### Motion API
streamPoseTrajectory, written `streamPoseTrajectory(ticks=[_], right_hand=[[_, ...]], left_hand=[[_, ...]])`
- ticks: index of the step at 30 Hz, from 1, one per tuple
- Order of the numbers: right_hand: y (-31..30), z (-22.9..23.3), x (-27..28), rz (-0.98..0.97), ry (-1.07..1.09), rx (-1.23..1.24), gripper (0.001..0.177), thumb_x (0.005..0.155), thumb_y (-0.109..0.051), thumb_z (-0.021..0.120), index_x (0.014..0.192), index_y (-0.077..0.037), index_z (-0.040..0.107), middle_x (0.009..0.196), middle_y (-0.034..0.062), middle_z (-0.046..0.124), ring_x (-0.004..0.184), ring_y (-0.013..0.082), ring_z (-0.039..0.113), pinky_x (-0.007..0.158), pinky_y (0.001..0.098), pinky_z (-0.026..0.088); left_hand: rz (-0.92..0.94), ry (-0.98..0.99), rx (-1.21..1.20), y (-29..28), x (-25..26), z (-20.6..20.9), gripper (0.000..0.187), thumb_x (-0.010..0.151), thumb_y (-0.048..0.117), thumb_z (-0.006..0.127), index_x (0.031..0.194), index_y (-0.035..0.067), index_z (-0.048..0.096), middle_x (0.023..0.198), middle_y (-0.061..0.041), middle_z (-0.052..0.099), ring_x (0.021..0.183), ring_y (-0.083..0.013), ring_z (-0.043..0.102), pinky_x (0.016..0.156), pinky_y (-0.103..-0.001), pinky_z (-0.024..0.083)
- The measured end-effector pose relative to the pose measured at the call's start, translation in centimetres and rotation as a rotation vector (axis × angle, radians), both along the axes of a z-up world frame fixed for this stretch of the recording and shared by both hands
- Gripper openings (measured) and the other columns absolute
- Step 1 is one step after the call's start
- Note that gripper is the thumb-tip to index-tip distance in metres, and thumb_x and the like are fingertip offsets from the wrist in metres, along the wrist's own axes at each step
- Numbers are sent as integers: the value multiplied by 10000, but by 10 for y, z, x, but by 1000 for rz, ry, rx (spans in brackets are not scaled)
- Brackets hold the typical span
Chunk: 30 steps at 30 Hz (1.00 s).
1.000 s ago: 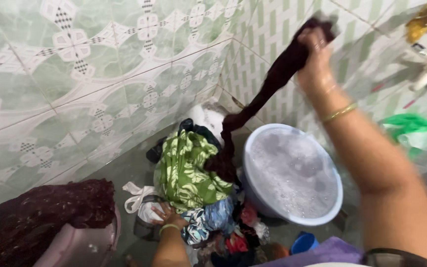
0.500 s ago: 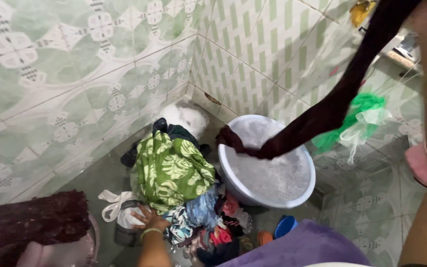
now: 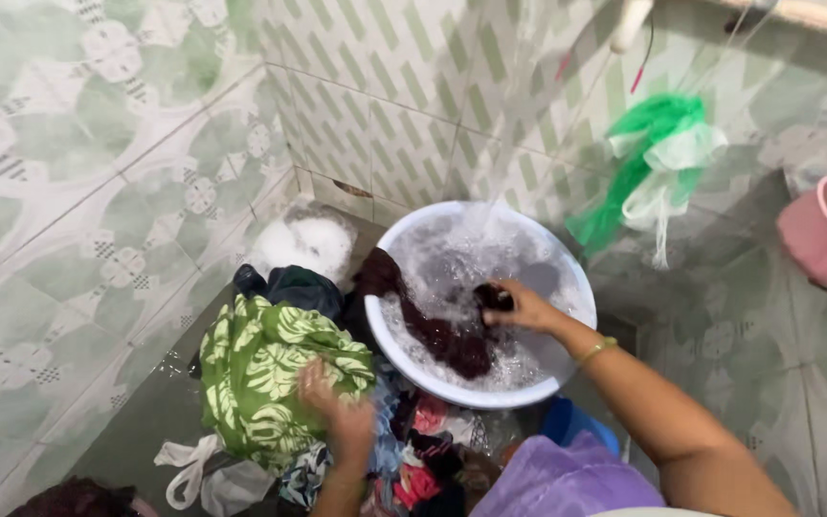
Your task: The person washes clothes by hand in a tiled room. They pour soapy water from a blue basin onto a pile of clothes, then transfer a dark garment into a pink bucket. They add water from a blue cup and scrub the garment in the bucket before wringing it out.
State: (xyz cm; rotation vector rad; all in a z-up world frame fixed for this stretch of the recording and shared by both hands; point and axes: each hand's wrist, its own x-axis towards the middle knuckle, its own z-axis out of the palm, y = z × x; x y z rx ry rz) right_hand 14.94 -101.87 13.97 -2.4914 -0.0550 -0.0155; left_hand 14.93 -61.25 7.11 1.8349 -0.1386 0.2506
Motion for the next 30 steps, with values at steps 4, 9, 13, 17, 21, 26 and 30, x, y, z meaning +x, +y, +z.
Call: streamPoseTrajectory(ticks=[4, 9, 13, 17, 21, 26, 30], right_hand=[[26, -4, 13, -237, 384, -92, 719, 860, -327, 762, 1486, -186, 437, 1303, 144, 668, 1167, 332, 673, 1029, 442, 529], [43, -15, 11, -250, 519, -1, 610, 901, -249, 683, 1460, -166, 451, 1268, 165, 654, 1140, 325, 667, 995, 447, 552], [42, -23, 2, -224, 579, 43, 542, 914, -216, 653, 1417, -160, 458, 1284, 123, 597, 1132, 290, 645, 990, 418, 538], [42, -6, -4, -231, 597, 115, 475, 927, -183, 622, 1375, -154, 465, 1301, 81, 539, 1125, 256, 623, 984, 388, 523], [46, 25, 12, -368, 440, 271, 410, 940, -150, 591, 1332, -147, 472, 1318, 39, 482, 1117, 221, 601, 979, 359, 508], [-12, 75, 11, -322, -79, 650, 202, 871, 30, 626, 1037, -81, 653, 1025, 20, 637, 1020, 144, 582, 947, 285, 448], [-42, 122, -17, -327, -497, 457, 160, 980, 32, 594, 873, -62, 667, 1064, 29, 658, 1074, 171, 595, 974, 308, 445]], left_hand=[[-498, 18, 675, -128, 44, 79, 796, 897, 281, 723, 1546, 78, 308, 1644, -202, 177, 1481, -487, 147, 1215, -554, 198], [-866, 685, 918, -218, 89, 35, 687, 902, 251, 653, 1519, 3, 477, 1532, -253, 526, 1355, -381, 588, 1145, -472, 458], [-976, 635, 1103, -223, 84, 44, 637, 905, 260, 661, 1490, 60, 506, 1503, -215, 545, 1318, -360, 599, 1113, -467, 470], [-1015, 541, 1109, -217, 73, 99, 589, 907, 268, 668, 1462, 117, 535, 1475, -176, 563, 1282, -339, 610, 1081, -461, 482], [-966, 343, 970, -202, 78, 126, 545, 910, 277, 675, 1433, 174, 564, 1446, -138, 582, 1246, -318, 622, 1050, -455, 494], [-953, 179, 467, -223, 99, 66, 517, 877, 404, 746, 1325, 158, 666, 1273, -142, 725, 1136, -286, 686, 1026, -427, 517], [-760, -223, 256, -233, 104, 31, 404, 875, 204, 790, 1256, 115, 690, 1239, -127, 711, 1136, -328, 658, 991, -428, 528]])
